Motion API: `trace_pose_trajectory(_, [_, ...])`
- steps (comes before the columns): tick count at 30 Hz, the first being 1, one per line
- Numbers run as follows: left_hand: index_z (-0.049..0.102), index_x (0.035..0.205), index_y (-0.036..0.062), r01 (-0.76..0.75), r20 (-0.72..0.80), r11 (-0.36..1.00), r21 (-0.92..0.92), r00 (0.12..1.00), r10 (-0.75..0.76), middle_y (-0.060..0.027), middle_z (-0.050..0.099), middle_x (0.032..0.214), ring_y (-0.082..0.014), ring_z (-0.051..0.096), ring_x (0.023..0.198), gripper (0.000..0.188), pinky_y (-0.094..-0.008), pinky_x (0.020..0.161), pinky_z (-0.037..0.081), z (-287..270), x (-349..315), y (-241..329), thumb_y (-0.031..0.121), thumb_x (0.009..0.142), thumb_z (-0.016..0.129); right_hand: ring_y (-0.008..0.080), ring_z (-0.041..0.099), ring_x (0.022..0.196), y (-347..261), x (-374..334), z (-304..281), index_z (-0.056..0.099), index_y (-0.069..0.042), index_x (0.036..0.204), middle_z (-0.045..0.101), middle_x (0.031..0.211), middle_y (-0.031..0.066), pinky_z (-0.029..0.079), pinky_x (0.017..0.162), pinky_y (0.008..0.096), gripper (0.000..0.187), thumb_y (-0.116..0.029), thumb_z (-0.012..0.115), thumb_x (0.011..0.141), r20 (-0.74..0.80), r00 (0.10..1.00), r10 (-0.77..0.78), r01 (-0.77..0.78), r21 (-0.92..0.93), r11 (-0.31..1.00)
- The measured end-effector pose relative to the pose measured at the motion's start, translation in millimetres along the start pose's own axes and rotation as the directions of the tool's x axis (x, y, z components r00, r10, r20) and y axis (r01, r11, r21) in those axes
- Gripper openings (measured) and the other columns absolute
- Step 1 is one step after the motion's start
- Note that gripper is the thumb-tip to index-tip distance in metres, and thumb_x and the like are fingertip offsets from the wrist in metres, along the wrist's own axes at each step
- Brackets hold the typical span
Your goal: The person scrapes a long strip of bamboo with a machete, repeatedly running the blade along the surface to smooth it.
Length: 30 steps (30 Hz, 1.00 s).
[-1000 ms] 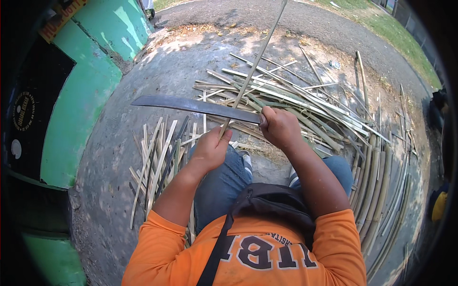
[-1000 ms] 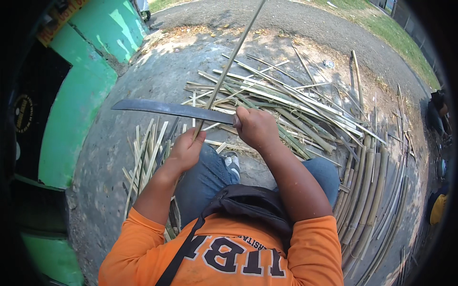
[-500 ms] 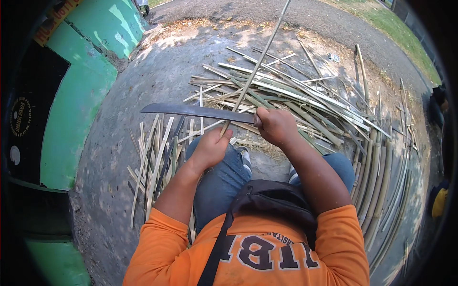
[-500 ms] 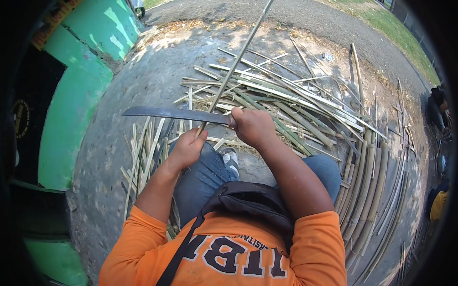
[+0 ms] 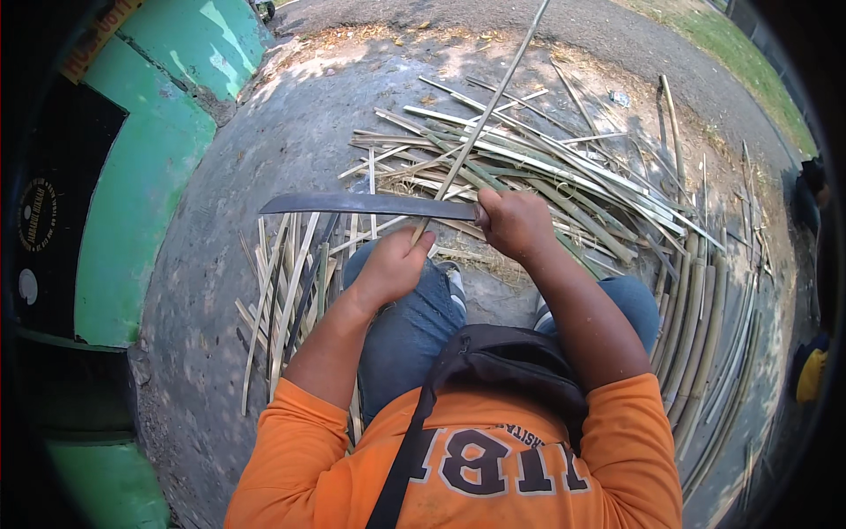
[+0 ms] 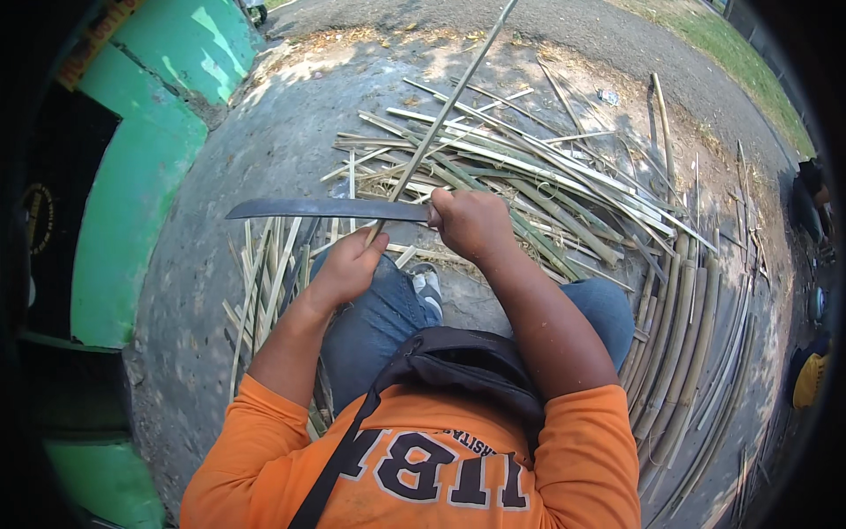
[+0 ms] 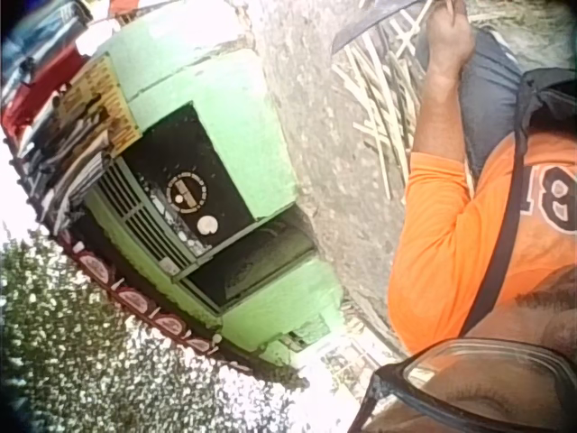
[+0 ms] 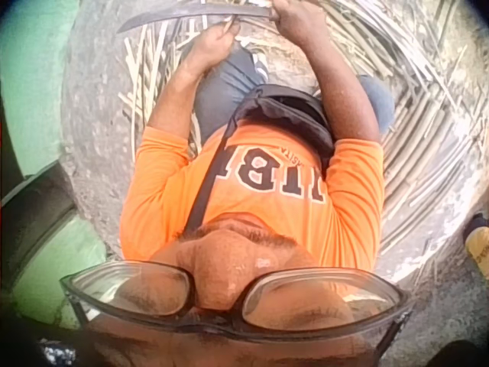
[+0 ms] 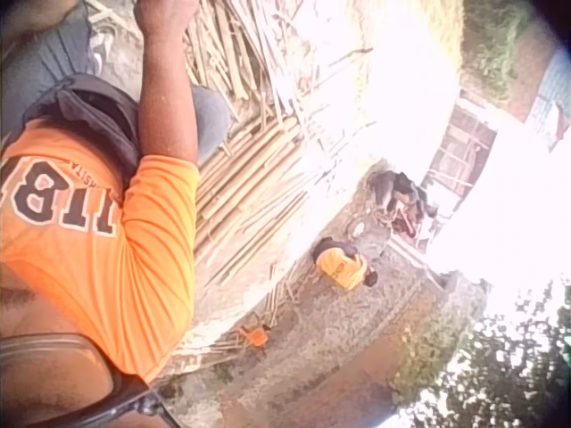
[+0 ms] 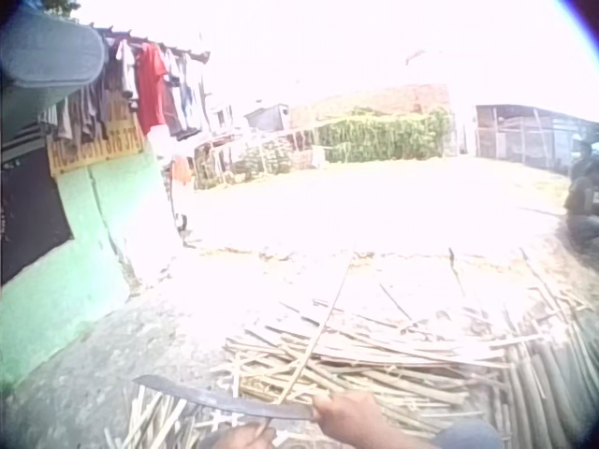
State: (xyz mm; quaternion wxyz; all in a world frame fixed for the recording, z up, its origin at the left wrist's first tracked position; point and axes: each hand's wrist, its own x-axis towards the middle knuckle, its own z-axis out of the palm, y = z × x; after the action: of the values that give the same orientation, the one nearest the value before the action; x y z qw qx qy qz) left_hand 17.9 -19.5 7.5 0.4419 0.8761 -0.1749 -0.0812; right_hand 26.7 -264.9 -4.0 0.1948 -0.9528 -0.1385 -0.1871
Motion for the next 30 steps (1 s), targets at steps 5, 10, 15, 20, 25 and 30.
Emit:
trace_pose_trajectory(5, [0.065, 0.096, -0.0051, 0.066, 0.01, 0.995, 0.074, 0.998, -0.066, -0.0275, 0.067, 0.083, -0.0464, 0.065, 0.084, 0.039, -0.0508, 0.076, 0.048, -2, 2, -6, 0.031, 0.106, 0.055, 0.0376, 0.071, 0.073, 4, -1, -2, 0.066, -0.014, 0.088, 0.071, 0.075, 0.0131, 0.055, 0.064, 0.05, 0.015, -0.029, 0.069, 0.09, -0.044, 0.997, 0.06, -0.056, 0.076, 0.996])
trace_pose_trajectory(10, [0.067, 0.116, -0.0038, -0.059, 0.011, 0.998, 0.034, 0.998, 0.059, -0.0218, 0.072, 0.094, -0.0333, 0.067, 0.086, 0.036, -0.042, 0.082, 0.051, 0, 2, -3, 0.029, 0.108, 0.054, 0.0373, 0.071, 0.073, -7, -2, 2, 0.064, -0.012, 0.087, 0.07, 0.074, 0.013, 0.054, 0.064, 0.0502, 0.018, -0.029, 0.068, 0.091, 0.086, 0.996, -0.04, 0.042, -0.013, 0.999])
trace_pose_trajectory(15, [0.065, 0.107, -0.0043, 0.122, 0.06, 0.983, 0.136, 0.99, -0.131, -0.0255, 0.069, 0.093, -0.041, 0.067, 0.089, 0.035, -0.0454, 0.083, 0.049, -3, 4, 4, 0.029, 0.107, 0.054, 0.0374, 0.071, 0.073, 20, 2, 3, 0.066, -0.013, 0.089, 0.07, 0.075, 0.0131, 0.055, 0.065, 0.0511, 0.017, -0.029, 0.066, 0.093, -0.038, 0.996, 0.075, -0.073, 0.043, 0.996])
trace_pose_trajectory(20, [0.063, 0.092, -0.005, -0.025, -0.016, 1.0, 0.008, 1.0, 0.025, -0.0275, 0.066, 0.081, -0.0466, 0.064, 0.08, 0.041, -0.0507, 0.073, 0.048, 2, 1, -8, 0.033, 0.106, 0.056, 0.0373, 0.071, 0.073, -7, -3, 1, 0.065, -0.012, 0.091, 0.071, 0.077, 0.0136, 0.055, 0.066, 0.051, 0.015, -0.027, 0.066, 0.092, 0.063, 0.996, -0.055, 0.055, 0.01, 0.998])
trace_pose_trajectory(25, [0.065, 0.11, -0.0046, 0.144, 0.089, 0.98, 0.139, 0.984, -0.158, -0.0253, 0.07, 0.093, -0.0395, 0.067, 0.091, 0.039, -0.0457, 0.083, 0.05, -4, 7, 7, 0.033, 0.107, 0.055, 0.0403, 0.067, 0.074, 22, -2, 8, 0.061, -0.009, 0.089, 0.067, 0.077, 0.0152, 0.053, 0.065, 0.0536, 0.014, -0.022, 0.064, 0.091, -0.02, 0.995, 0.099, -0.098, 0.042, 0.994])
trace_pose_trajectory(30, [0.065, 0.12, -0.0034, 0.138, 0.059, 0.987, 0.083, 0.988, -0.143, -0.024, 0.072, 0.099, -0.0343, 0.07, 0.096, 0.042, -0.0423, 0.086, 0.051, -6, -1, -2, 0.035, 0.107, 0.054, 0.0387, 0.07, 0.074, -5, -5, -1, 0.064, -0.014, 0.091, 0.071, 0.077, 0.0131, 0.055, 0.066, 0.0516, 0.01, -0.024, 0.066, 0.091, 0.032, 0.999, 0.011, -0.011, -0.001, 1.0])
